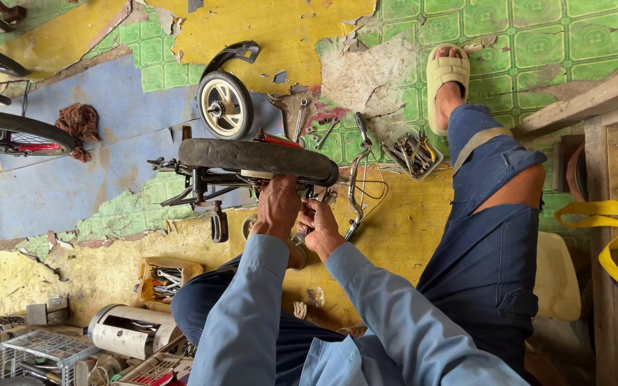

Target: The person sits on the floor of a repair shop working on a small bicycle with its front wheel off the ground. They use a wrench to loosen and tighten hardware at the wheel hub and brake area, reposition the wheel and fork by hand, and manipulate small parts and cables near the hub throughout the clip.

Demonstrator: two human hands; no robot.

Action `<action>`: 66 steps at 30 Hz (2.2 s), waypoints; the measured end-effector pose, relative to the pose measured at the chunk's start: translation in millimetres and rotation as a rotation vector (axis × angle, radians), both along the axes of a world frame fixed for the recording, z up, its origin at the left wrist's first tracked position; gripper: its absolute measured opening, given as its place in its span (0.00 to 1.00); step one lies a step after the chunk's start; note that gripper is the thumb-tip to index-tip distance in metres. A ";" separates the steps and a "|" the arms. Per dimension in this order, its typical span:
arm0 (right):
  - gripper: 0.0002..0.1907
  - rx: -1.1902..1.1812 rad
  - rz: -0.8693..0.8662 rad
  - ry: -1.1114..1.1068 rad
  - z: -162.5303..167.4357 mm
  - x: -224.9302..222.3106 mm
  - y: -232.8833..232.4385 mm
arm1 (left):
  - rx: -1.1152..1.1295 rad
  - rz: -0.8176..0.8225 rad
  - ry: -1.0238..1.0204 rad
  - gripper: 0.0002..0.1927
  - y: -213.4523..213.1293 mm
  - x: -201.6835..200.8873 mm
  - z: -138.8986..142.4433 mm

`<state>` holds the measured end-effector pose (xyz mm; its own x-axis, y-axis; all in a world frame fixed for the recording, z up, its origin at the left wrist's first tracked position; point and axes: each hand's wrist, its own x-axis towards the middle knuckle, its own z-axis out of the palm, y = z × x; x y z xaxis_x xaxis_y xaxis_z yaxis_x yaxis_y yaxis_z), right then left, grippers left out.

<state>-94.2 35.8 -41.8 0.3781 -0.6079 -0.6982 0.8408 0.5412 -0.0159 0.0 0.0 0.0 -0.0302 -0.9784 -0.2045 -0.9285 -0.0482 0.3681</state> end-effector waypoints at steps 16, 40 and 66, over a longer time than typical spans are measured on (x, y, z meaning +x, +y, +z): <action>0.12 0.137 -0.067 0.076 -28.7 19.2 1.2 | -0.026 -0.026 -0.016 0.15 0.7 4.7 -7.8; 0.15 0.062 -0.105 0.065 -17.9 14.1 8.9 | -0.055 -0.059 0.024 0.17 0.0 3.6 -1.7; 0.04 0.140 0.030 0.084 -53.2 13.7 29.9 | -0.300 -0.481 -0.012 0.33 19.3 20.1 -18.1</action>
